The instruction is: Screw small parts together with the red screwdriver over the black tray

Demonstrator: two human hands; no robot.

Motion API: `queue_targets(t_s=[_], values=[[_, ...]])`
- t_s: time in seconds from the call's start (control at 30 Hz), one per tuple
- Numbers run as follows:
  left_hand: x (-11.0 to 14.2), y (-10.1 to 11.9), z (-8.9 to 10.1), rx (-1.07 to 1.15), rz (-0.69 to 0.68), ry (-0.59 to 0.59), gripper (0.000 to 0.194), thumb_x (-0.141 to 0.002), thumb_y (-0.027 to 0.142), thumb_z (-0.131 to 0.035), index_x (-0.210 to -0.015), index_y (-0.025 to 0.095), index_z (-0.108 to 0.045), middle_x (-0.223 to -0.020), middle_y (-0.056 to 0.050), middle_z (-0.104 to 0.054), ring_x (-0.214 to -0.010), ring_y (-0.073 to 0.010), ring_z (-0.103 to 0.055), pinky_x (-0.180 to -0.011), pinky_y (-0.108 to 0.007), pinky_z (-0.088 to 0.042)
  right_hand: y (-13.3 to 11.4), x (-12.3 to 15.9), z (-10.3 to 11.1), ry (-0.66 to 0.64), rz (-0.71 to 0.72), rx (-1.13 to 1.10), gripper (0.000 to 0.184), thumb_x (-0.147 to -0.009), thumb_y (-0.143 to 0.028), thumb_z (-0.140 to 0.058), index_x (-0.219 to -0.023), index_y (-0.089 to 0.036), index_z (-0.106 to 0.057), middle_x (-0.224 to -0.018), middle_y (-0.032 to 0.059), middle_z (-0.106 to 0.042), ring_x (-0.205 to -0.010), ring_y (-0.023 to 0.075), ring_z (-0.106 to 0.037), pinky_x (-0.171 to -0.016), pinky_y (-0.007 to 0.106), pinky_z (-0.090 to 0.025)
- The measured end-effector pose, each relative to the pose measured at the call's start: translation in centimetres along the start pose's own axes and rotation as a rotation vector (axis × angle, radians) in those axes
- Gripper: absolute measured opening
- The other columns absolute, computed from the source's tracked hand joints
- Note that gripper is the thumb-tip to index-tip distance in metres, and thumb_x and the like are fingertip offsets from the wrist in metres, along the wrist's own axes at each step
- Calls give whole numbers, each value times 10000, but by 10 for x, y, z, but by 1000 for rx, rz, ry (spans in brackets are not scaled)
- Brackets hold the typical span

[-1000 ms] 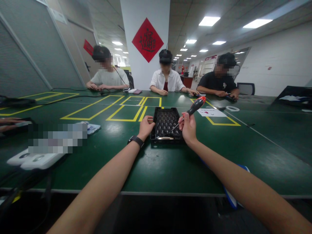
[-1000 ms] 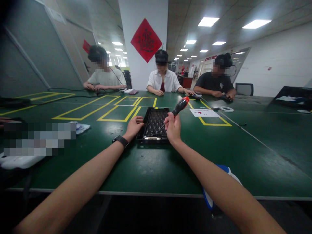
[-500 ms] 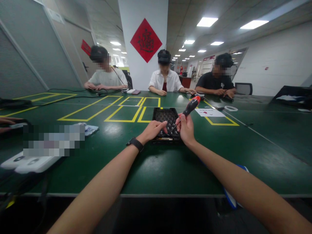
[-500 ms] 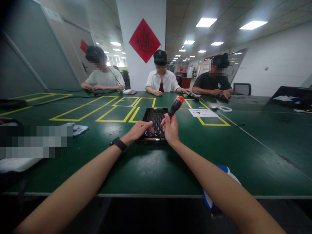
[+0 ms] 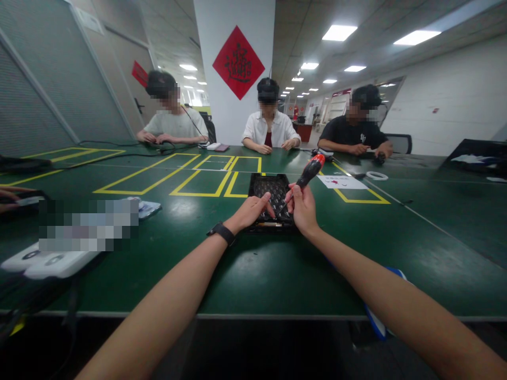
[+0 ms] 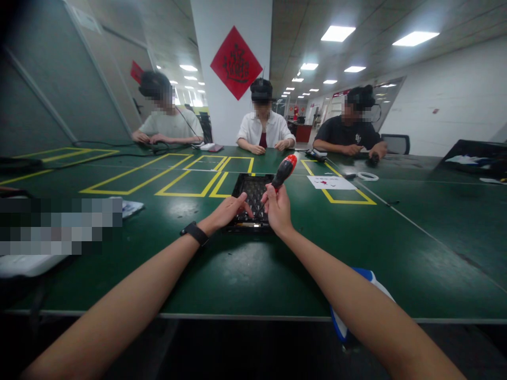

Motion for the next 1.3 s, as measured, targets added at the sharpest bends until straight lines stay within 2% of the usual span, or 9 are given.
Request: queue_targets(t_s=[0.5,0.6,0.7,0.83,1.03,1.3], values=[[-3,-9,-2,16,11,-40,737,-884,546,-141,-668,125,-706,-457,-9,-449,-473,-94,-395,-520,-237,-298,6,-4,3,48,-16,-85,298,-861,-485,-395,-931,-202,-457,-624,-56,-519,-383,29,-380,-375,166,-293],[-4,-8,-2,15,-26,1,553,-855,528,-338,-733,120,-690,-553,-12,-551,-521,-94,-459,-533,-224,-333,5,-4,4,55,-18,-95,290,-867,-476,-390,-932,-201,-457,-622,-55,-520,-384,31,-385,-376,169,-294],[-5,-1,-4,42,-94,15,354,-754,459,-571,-817,124,-671,-740,-35,-648,-644,-110,-540,-612,-220,-400,4,-5,4,59,-13,-99,287,-865,-473,-398,-933,-200,-455,-618,-56,-523,-385,32,-385,-378,169,-293],[-6,5,-11,74,-76,-10,366,-653,438,-683,-830,121,-636,-750,-38,-648,-655,-115,-555,-627,-227,-430,0,-3,3,22,7,-103,293,-863,-476,-399,-951,-201,-450,-621,-53,-530,-390,32,-380,-386,167,-294],[-7,3,-15,-45,-79,-8,314,-694,440,-640,-719,132,-585,-647,0,-585,-571,-94,-483,-541,-211,-374,-4,0,-1,-43,19,-96,277,-872,-455,-394,-983,-206,-444,-625,-51,-532,-393,34,-383,-391,170,-293],[-6,1,-17,-30,-178,-30,174,-786,281,-547,-783,130,-634,-740,-22,-636,-682,-122,-553,-668,-235,-419,-6,0,-3,-122,-25,-121,325,-883,-458,-362,-1058,-204,-464,-688,-29,-553,-405,33,-392,-395,175,-310]])
Point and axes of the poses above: each hand's wrist, its own x-axis away from the middle knuckle, its own z-axis out of the back of the hand, y = z × x, the point moved 3 cm from there along -x, towards the middle knuckle
